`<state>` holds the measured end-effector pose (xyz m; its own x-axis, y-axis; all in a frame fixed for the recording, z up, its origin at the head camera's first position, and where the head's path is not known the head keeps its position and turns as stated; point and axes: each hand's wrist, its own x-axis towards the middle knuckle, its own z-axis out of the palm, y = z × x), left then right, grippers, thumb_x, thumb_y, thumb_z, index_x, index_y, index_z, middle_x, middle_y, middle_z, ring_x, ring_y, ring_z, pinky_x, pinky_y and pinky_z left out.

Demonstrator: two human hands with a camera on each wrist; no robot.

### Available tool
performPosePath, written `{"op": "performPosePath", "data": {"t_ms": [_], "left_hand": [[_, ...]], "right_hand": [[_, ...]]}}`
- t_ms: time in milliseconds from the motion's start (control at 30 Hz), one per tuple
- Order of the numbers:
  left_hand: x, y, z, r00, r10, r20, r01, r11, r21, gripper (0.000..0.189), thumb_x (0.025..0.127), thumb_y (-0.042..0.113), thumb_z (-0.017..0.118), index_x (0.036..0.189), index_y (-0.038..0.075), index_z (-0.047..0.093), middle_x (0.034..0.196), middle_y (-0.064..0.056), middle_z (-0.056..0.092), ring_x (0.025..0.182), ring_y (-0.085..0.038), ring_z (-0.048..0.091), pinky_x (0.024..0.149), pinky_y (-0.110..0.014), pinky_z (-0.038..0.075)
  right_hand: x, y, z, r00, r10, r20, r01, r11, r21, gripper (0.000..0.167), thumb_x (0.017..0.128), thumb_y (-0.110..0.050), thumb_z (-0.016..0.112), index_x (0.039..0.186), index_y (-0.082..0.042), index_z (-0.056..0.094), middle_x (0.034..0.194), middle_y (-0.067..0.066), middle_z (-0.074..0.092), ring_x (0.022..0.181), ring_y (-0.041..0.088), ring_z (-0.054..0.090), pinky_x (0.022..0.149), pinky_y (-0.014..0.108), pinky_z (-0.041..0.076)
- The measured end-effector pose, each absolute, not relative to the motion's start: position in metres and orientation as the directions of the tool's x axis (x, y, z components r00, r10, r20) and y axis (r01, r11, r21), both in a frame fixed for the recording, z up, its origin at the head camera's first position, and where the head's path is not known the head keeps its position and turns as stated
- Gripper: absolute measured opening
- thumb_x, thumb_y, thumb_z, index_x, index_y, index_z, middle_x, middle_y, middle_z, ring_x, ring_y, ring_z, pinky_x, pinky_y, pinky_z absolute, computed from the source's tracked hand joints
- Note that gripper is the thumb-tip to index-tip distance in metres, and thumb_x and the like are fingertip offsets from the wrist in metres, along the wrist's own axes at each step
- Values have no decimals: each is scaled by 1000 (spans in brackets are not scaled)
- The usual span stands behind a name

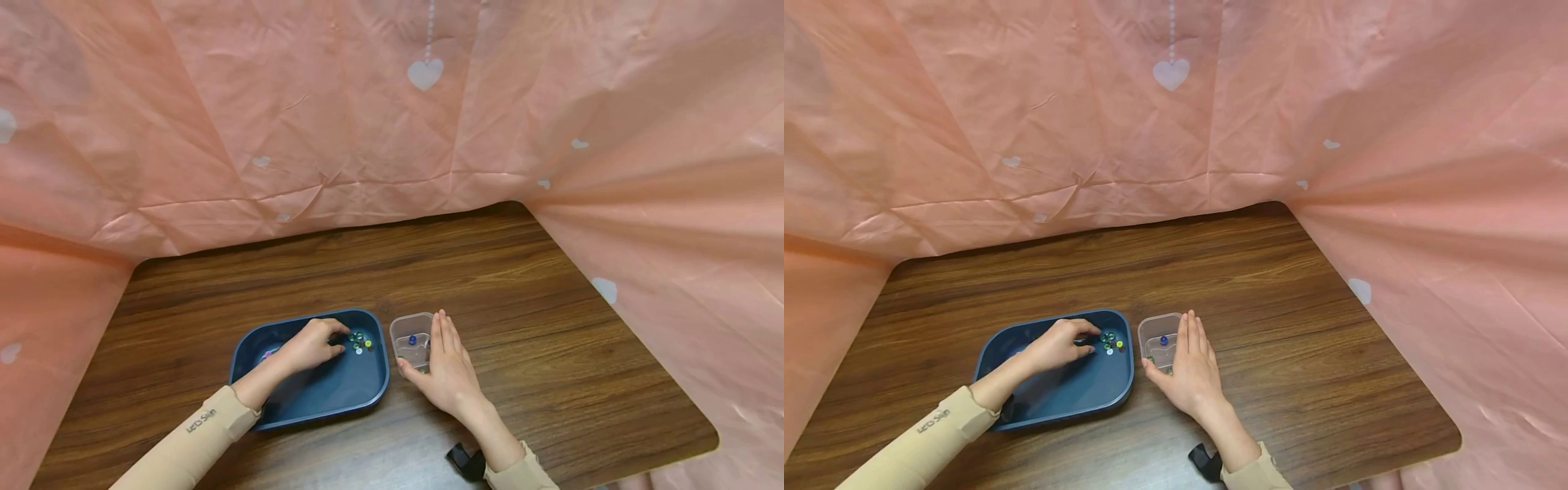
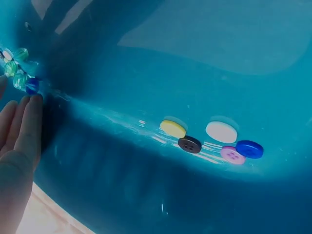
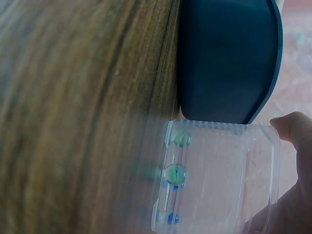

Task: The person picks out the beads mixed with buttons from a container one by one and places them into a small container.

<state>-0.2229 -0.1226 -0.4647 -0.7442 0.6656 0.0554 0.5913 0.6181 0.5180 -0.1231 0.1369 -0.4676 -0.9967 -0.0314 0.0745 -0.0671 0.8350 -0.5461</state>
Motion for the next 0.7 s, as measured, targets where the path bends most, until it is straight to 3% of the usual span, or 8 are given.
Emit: {"op": "performPosePath", "data": {"t_ms": [300, 700], "left_hand": [[-223, -121, -470, -728, 681, 84, 619, 599, 508, 12, 82, -2, 72, 95, -2, 71, 89, -7, 68, 80, -16, 64, 69, -27, 54], [-221, -119, -473, -729, 681, 67, 619, 614, 490, 8, 82, -2, 72, 88, 2, 69, 82, -2, 63, 73, -11, 57, 64, -25, 51]], "right_hand": [[-123, 137, -467, -996, -34, 77, -70, 837, -543, 102, 88, -56, 61, 152, 8, 14, 160, 24, 14, 147, 38, 14, 113, 59, 26], [-122, 137, -467, -997, -28, 69, -61, 839, -541, 103, 88, -57, 61, 153, 7, 13, 161, 23, 11, 148, 38, 13, 113, 59, 25]]}}
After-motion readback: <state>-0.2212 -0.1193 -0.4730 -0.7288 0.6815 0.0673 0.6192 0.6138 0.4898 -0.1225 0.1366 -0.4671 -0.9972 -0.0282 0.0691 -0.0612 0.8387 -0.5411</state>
